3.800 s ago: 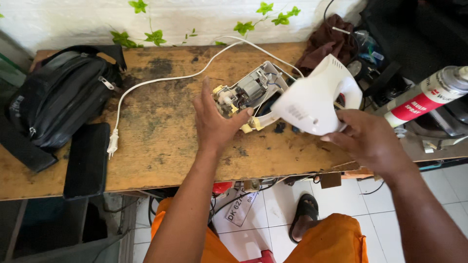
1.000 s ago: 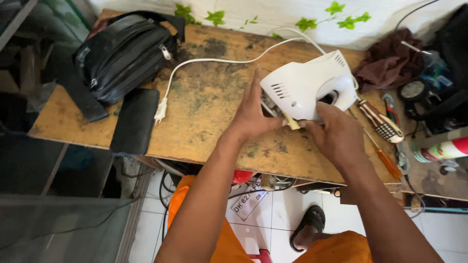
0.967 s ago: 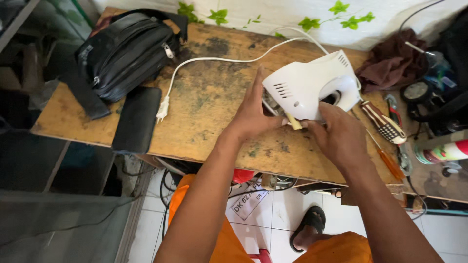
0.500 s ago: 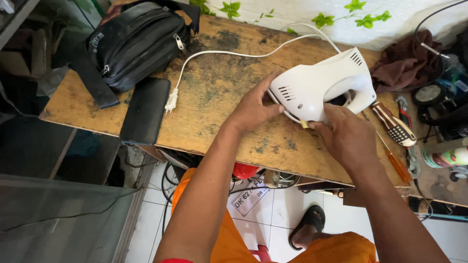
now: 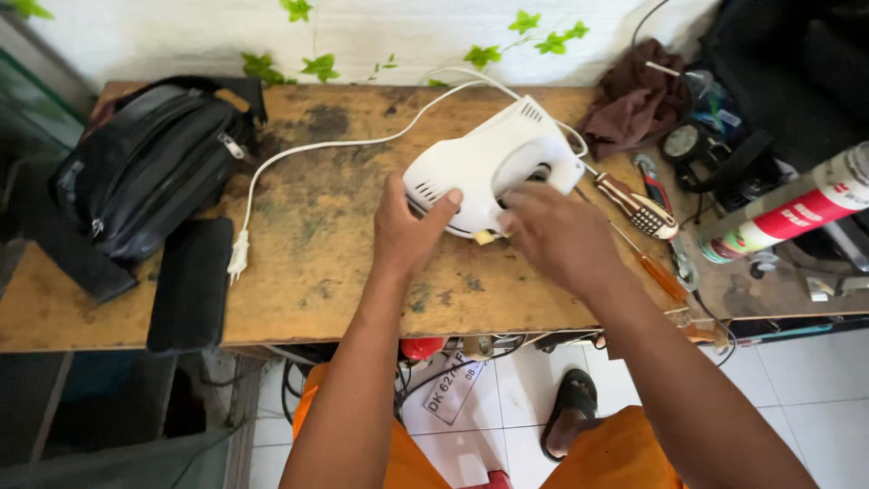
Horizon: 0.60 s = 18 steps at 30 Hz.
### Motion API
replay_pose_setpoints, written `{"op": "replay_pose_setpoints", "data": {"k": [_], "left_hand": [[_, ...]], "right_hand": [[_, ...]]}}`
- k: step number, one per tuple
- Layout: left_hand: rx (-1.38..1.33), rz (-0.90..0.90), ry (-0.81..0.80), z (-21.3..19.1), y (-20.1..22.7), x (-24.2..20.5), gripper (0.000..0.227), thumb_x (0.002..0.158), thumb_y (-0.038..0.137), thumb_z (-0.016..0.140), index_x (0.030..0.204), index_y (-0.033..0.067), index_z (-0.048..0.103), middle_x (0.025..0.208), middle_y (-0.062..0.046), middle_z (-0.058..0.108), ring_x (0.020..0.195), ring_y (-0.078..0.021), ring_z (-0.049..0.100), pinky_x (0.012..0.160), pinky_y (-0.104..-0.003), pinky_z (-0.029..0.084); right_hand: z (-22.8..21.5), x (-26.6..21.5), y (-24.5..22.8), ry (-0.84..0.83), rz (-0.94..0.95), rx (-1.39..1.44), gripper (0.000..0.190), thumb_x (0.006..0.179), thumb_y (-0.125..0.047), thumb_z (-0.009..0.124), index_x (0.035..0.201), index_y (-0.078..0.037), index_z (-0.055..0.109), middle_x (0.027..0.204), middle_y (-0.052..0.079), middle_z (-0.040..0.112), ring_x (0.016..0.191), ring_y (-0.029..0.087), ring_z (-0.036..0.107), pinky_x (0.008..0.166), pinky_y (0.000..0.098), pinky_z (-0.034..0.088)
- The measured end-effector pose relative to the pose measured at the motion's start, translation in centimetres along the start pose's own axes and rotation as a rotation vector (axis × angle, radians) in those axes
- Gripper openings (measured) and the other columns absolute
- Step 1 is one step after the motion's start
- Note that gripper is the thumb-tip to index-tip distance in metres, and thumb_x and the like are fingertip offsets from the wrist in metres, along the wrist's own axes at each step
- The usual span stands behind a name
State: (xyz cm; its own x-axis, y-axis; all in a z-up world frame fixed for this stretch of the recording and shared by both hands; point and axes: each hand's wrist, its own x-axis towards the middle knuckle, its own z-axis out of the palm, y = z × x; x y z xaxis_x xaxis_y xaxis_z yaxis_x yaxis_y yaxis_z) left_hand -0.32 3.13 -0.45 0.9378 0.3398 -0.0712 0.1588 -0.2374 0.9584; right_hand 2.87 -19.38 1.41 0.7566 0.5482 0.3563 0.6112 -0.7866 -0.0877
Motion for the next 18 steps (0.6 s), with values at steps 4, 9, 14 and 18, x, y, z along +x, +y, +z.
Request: {"op": "replay_pose_setpoints", "data": {"k": [4, 9, 14, 18], "left_hand": [[-0.049, 0.049, 0.018, 0.1, 1.2, -1.2, 0.082, 0.075, 0.057, 0.079, 0.133, 0.0057, 0.054, 0.131, -0.03, 0.06, 0.13, -0.0478, 0.057, 0.109, -0.057, 0.048], [-0.025, 0.023, 0.061, 1.3, -0.7, 0.4, 0.071, 0.078, 0.055, 0.08, 0.125, 0.0082, 0.056, 0.126, -0.025, 0.063, 0.126, -0.0428, 0.06, 0.106, -0.053, 0.049], [0.013, -0.025, 0.144, 1.8, -1.4, 1.7, 0.066, 0.085, 0.065, 0.069, 0.115, 0.0078, 0.057, 0.117, -0.024, 0.066, 0.117, -0.0401, 0.065, 0.1, -0.052, 0.05], [-0.018, 0.014, 0.217, 2.3, -2.1, 2.1, 0.065, 0.08, 0.061, 0.076, 0.114, 0.0082, 0.061, 0.116, -0.027, 0.066, 0.119, -0.044, 0.063, 0.099, -0.054, 0.05]], "right_hand": [[1.2, 2.2, 7.4, 0.376, -0.086, -0.029, 0.015, 0.101, -0.02, 0.066, 0.09, -0.01, 0.067, 0.079, 0.016, 0.062, 0.085, 0.044, 0.067, 0.075, 0.0512, 0.052], [1.3, 3.7, 7.6, 0.131, 0.34, 0.219, 0.034, 0.1, -0.044, 0.067, 0.121, -0.019, 0.077, 0.101, 0.014, 0.075, 0.104, 0.045, 0.067, 0.085, 0.056, 0.053], [3.5, 3.5, 8.3, 0.148, 0.459, 0.264, 0.041, 0.095, -0.041, 0.073, 0.132, -0.023, 0.074, 0.103, 0.015, 0.076, 0.103, 0.043, 0.07, 0.083, 0.0538, 0.056], [2.5, 3.5, 7.2, 0.14, 0.518, 0.38, 0.045, 0.095, -0.033, 0.072, 0.137, -0.015, 0.07, 0.121, 0.022, 0.072, 0.115, 0.046, 0.065, 0.094, 0.0564, 0.055]]}}
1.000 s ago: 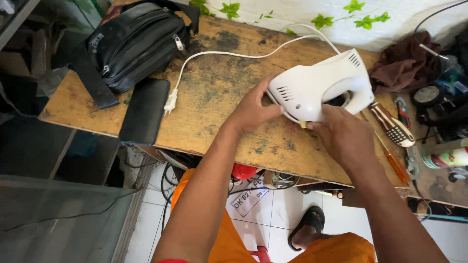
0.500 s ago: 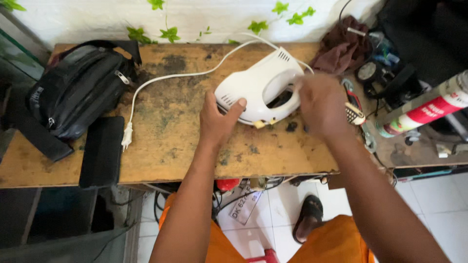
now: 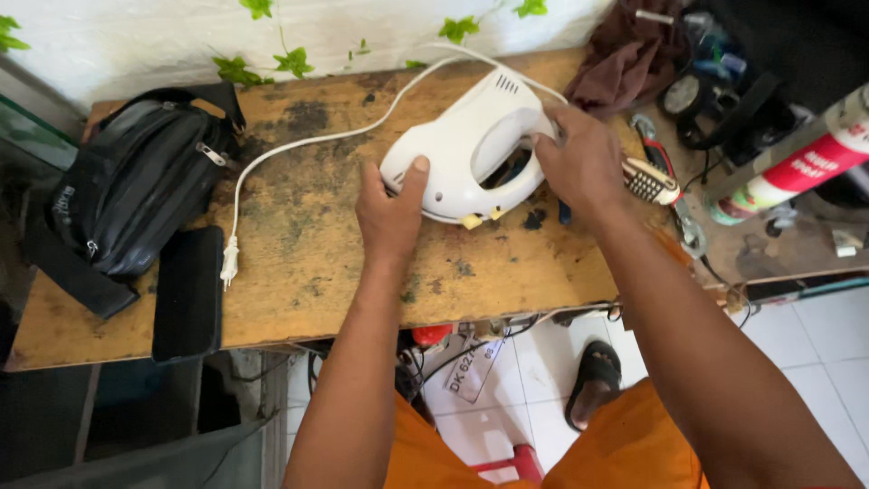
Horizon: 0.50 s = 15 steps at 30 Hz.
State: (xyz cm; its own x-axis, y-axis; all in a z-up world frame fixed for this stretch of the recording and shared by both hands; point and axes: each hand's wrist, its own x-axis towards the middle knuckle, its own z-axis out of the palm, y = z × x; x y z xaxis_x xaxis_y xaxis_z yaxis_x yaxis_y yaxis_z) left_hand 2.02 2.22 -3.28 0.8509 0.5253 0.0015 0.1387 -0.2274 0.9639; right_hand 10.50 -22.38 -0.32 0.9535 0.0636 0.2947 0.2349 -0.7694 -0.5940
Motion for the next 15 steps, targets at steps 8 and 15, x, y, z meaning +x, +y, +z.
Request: {"op": "replay_pose_setpoints", "data": {"k": [8, 15], "left_hand": [[-0.068, 0.133, 0.04, 0.0, 0.2, 1.0, 0.045, 0.083, 0.048, 0.077, 0.114, 0.0164, 0.069, 0.106, -0.018, 0.069, 0.108, -0.0336, 0.068, 0.092, -0.047, 0.053], [-0.034, -0.075, 0.134, 0.7, 4.7, -0.5, 0.065, 0.067, 0.065, 0.083, 0.103, 0.0135, 0.069, 0.103, -0.014, 0.069, 0.108, -0.0339, 0.07, 0.093, -0.044, 0.053]], "right_hand": [[1.0, -1.1, -0.6, 0.106, -0.168, 0.082, 0.04, 0.096, -0.014, 0.073, 0.132, 0.002, 0.067, 0.114, 0.03, 0.069, 0.108, 0.054, 0.064, 0.086, 0.062, 0.057], [3.2, -0.4, 1.8, 0.221, -0.258, -0.077, 0.039, 0.092, -0.025, 0.074, 0.126, -0.007, 0.07, 0.108, 0.023, 0.07, 0.103, 0.047, 0.068, 0.09, 0.0557, 0.054]]}}
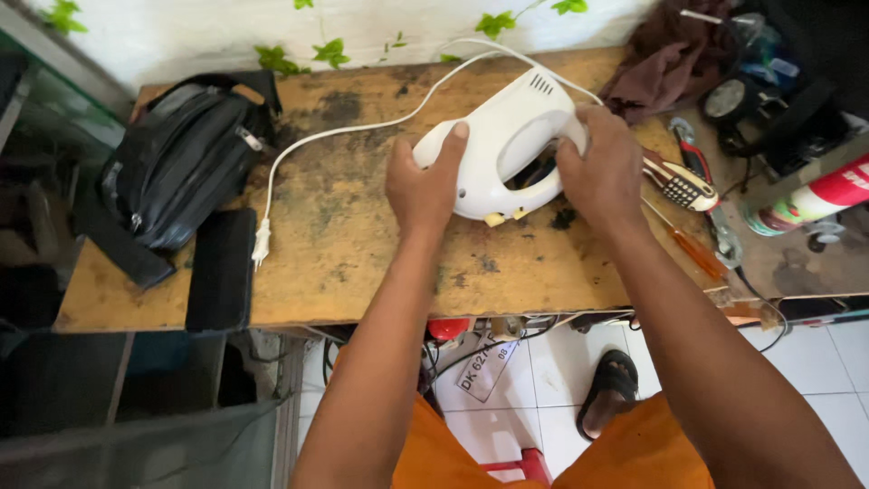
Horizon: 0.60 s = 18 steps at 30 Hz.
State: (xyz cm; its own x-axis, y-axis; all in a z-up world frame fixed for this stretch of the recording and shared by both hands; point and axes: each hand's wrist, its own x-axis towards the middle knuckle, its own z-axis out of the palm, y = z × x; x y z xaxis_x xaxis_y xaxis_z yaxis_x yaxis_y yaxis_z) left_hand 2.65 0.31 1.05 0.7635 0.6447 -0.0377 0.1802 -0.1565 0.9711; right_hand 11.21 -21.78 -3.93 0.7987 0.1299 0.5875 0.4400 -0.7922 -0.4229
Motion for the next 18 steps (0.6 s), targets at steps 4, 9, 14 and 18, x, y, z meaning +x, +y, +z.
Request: {"op": "replay_pose_setpoints", "data": {"k": [4, 9, 14, 18], "left_hand": [[0.006, -0.053, 0.025, 0.3, 0.1, -0.1, 0.062, 0.065, 0.064, 0.083, 0.099, 0.0143, 0.068, 0.105, -0.014, 0.07, 0.111, -0.0334, 0.07, 0.096, -0.044, 0.053], [-0.077, 0.073, 0.071, 0.9, -1.0, 0.7, 0.049, 0.073, 0.054, 0.082, 0.105, 0.0182, 0.073, 0.104, -0.013, 0.071, 0.109, -0.0346, 0.07, 0.091, -0.043, 0.055], [-0.066, 0.006, 0.016, 0.7, -1.1, 1.0, 0.047, 0.072, 0.059, 0.08, 0.103, 0.0241, 0.075, 0.103, -0.008, 0.073, 0.108, -0.0301, 0.072, 0.091, -0.042, 0.056], [-0.001, -0.064, -0.167, -0.6, -1.0, 3.6, 0.044, 0.071, 0.056, 0.079, 0.099, 0.0219, 0.077, 0.096, -0.007, 0.074, 0.101, -0.0263, 0.074, 0.087, -0.037, 0.059]], "right_hand": [[-0.2, -0.8, -0.9, 0.032, 0.009, 0.005, 0.039, 0.093, -0.026, 0.071, 0.127, -0.007, 0.07, 0.107, 0.022, 0.068, 0.102, 0.048, 0.067, 0.088, 0.0565, 0.053], [0.0, -1.0, -1.2, 0.087, -0.006, -0.005, 0.034, 0.09, -0.018, 0.07, 0.123, -0.006, 0.067, 0.101, 0.019, 0.064, 0.097, 0.047, 0.067, 0.084, 0.0547, 0.053], [0.5, -1.2, -0.6, 0.116, -0.024, 0.068, 0.034, 0.09, -0.013, 0.072, 0.122, -0.005, 0.068, 0.103, 0.02, 0.064, 0.097, 0.049, 0.066, 0.085, 0.0549, 0.052], [0.9, -0.9, 0.1, 0.124, -0.025, 0.086, 0.032, 0.09, -0.014, 0.075, 0.12, -0.004, 0.07, 0.102, 0.022, 0.065, 0.096, 0.049, 0.066, 0.084, 0.0539, 0.052]]}}
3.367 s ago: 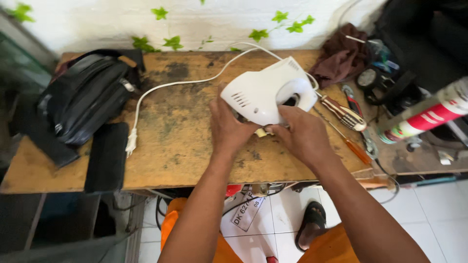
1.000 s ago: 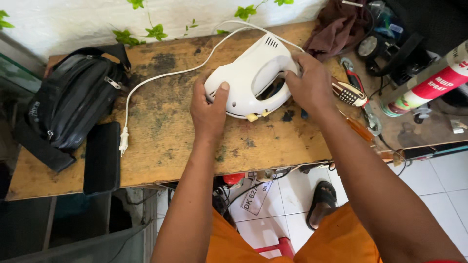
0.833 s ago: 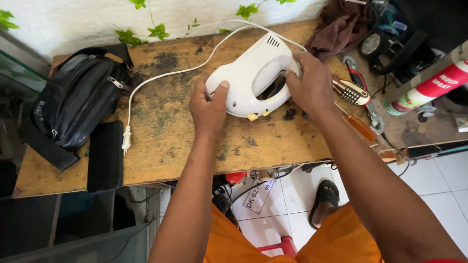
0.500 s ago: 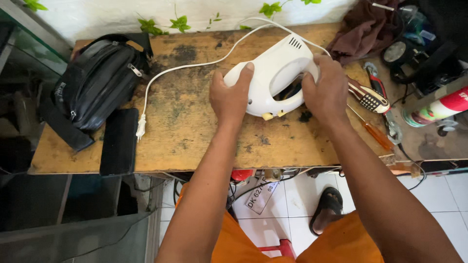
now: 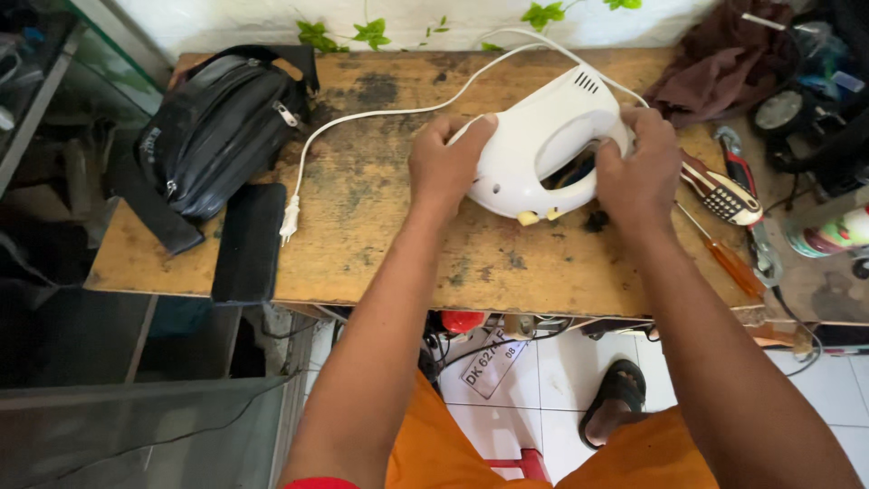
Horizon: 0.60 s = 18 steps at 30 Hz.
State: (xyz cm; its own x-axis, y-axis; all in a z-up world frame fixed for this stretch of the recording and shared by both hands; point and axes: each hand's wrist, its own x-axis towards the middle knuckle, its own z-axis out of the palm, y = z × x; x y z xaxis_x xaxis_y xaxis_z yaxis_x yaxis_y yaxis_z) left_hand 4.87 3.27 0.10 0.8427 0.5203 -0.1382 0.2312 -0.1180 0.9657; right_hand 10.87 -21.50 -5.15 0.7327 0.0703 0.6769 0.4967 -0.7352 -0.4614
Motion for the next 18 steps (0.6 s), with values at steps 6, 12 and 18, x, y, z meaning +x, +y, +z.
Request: {"op": "replay_pose_setpoints", "data": {"k": [6, 12, 18], "left_hand": [[0.126, -0.006, -0.17, -1.3, 2.0, -1.4, 0.056, 0.076, 0.063, 0.066, 0.105, 0.0151, 0.073, 0.11, -0.018, 0.073, 0.116, -0.0374, 0.069, 0.097, -0.05, 0.053], [-0.24, -0.045, -0.398, 0.5, -1.8, 1.7, 0.059, 0.079, 0.049, 0.071, 0.126, 0.0129, 0.072, 0.132, -0.023, 0.066, 0.125, -0.0359, 0.063, 0.105, -0.049, 0.05], [-0.262, -0.145, -0.487, -0.5, 0.3, -1.3, 0.084, 0.066, 0.039, 0.079, 0.141, 0.0048, 0.061, 0.128, -0.029, 0.067, 0.121, -0.0396, 0.067, 0.095, -0.049, 0.057]], "right_hand": [[-0.2, 0.9, -0.5, -0.091, 0.059, 0.13, 0.033, 0.094, -0.013, 0.073, 0.127, -0.004, 0.071, 0.11, 0.026, 0.068, 0.104, 0.05, 0.065, 0.089, 0.0531, 0.053], [0.7, 1.9, 1.1, -0.185, 0.112, 0.276, 0.037, 0.098, -0.01, 0.071, 0.135, -0.007, 0.07, 0.12, 0.023, 0.068, 0.116, 0.046, 0.063, 0.093, 0.0503, 0.053], [1.8, 2.6, 2.6, -0.158, 0.013, 0.065, 0.042, 0.098, -0.022, 0.083, 0.135, -0.005, 0.074, 0.116, 0.021, 0.063, 0.115, 0.044, 0.061, 0.1, 0.0509, 0.049]]}}
